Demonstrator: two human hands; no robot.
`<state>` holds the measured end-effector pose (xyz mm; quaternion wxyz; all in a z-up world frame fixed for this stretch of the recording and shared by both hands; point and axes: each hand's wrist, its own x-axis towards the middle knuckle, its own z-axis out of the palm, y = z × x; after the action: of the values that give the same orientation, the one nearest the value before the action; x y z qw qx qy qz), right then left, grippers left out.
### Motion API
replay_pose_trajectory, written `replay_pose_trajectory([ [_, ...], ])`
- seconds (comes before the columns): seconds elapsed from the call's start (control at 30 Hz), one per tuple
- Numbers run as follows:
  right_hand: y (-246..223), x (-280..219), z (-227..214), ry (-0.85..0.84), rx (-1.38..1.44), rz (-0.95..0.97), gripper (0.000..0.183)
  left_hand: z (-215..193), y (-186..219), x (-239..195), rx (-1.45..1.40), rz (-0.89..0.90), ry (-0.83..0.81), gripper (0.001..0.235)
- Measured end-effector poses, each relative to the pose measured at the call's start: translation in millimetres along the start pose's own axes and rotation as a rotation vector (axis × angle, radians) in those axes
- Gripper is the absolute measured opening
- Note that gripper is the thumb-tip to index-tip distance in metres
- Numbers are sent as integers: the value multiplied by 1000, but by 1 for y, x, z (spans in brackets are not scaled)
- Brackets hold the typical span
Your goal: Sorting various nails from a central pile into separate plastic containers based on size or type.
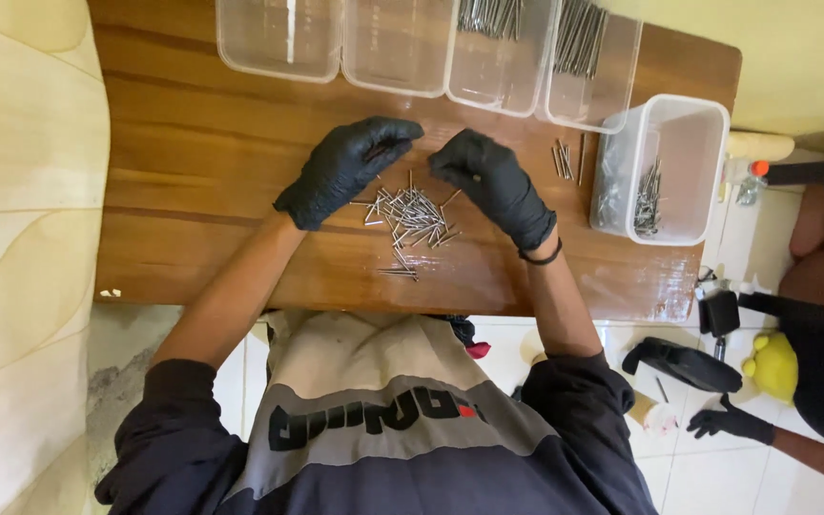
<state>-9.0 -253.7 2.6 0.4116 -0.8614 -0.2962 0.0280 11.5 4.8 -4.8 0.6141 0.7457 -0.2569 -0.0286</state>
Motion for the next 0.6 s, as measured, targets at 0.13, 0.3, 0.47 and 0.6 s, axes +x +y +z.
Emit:
replay_pose_trajectory([
  [0.13,-2,20,0,61,-138,-32,12,4,-5,-2,-25,-19,23,23],
  [0.3,-15,31,21,281,-35,169,20,6,-18,-1,-64,-68,20,23],
  [0.47,-23,34,34,328,-88,229,20,5,-8,-1,-45,-71,34,26],
  [0.6,-31,38,33,362,-134,245,25,3,9,-1,-67,-70,29,27],
])
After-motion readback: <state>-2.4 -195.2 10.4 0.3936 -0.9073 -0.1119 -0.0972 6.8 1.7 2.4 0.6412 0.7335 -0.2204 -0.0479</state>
